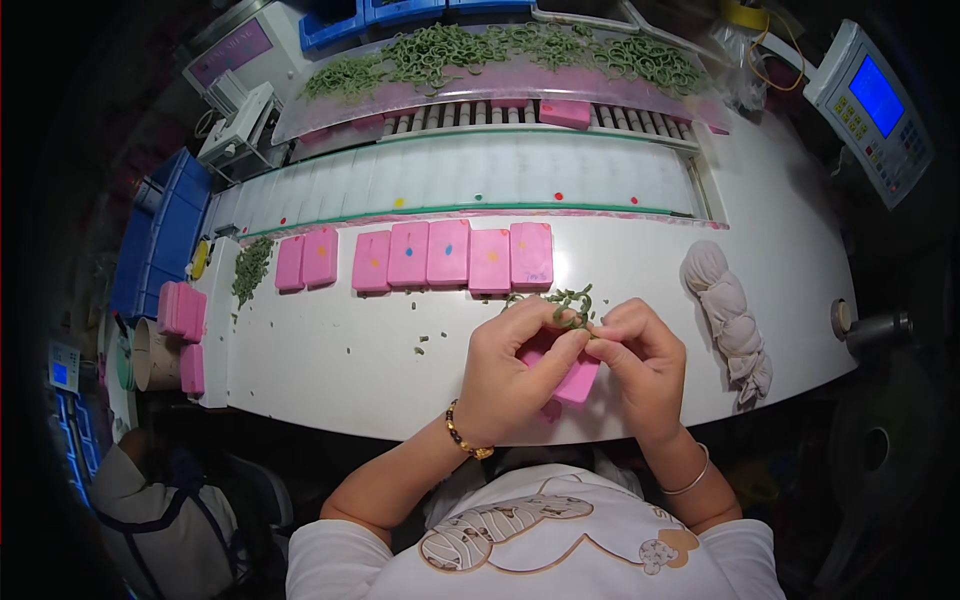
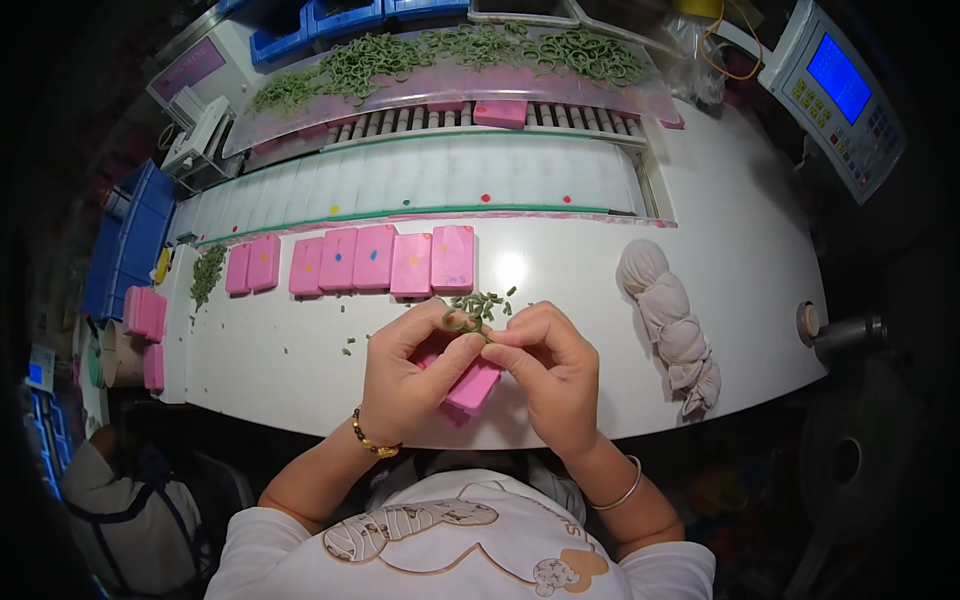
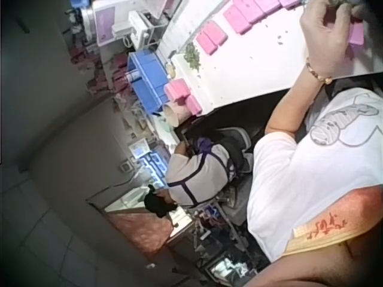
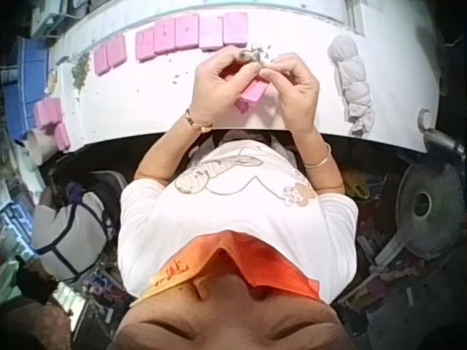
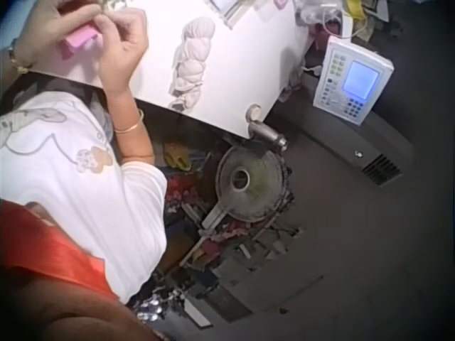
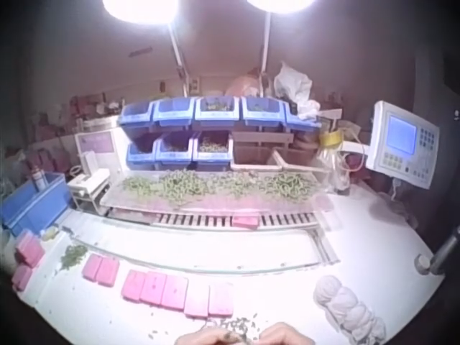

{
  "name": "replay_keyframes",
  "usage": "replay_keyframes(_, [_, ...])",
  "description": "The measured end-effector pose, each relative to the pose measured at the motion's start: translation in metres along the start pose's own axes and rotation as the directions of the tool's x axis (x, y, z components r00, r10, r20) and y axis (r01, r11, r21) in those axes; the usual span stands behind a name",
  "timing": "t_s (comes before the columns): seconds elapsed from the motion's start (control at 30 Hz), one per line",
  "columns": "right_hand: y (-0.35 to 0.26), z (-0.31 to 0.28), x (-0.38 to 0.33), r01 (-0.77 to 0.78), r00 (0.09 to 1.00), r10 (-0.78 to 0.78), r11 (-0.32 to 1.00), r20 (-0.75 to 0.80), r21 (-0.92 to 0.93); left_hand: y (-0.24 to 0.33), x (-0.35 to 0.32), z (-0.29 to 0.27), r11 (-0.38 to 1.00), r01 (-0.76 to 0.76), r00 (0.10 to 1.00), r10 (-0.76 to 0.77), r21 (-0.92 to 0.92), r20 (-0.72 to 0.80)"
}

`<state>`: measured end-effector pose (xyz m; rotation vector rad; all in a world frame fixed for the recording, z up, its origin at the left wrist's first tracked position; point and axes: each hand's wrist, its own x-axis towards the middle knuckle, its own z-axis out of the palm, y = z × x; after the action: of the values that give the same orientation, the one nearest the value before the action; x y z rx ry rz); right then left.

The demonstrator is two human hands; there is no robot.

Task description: The recorder is placing small green decorative items into pink silicone molds on a production line workstation.

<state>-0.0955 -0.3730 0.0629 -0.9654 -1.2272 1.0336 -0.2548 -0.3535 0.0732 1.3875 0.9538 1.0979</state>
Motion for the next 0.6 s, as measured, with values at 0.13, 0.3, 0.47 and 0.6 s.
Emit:
replay_keyframes(0.13, [0.003, -0.002, 0.002, -0.355, 0.933, 0.346, 0.844, 0.098, 0.401, -0.004, 0.003, -0.004, 0.925, -0.312, 0.947, 0.32, 0.216, -0.003])
replay_keyframes(0.3, [-0.003, -0.013, 0.01, -0.593, 0.805, 0.518, 0.673, 0.29, 0.442, -0.002, 0.009, -0.007, 0.916, -0.375, 0.926, 0.378, 0.146, 0.002])
replay_keyframes(0.47, [-0.007, -0.021, 0.019, -0.725, 0.689, 0.614, 0.575, 0.384, 0.38, -0.001, 0.008, -0.015, 0.966, -0.255, 0.966, 0.252, 0.048, 0.052])
replay_keyframes(0.6, [-0.006, -0.015, 0.023, -0.165, 0.983, 0.172, 0.982, 0.068, -0.093, 0.001, 0.011, -0.017, 0.928, -0.283, 0.959, 0.282, 0.245, 0.039])
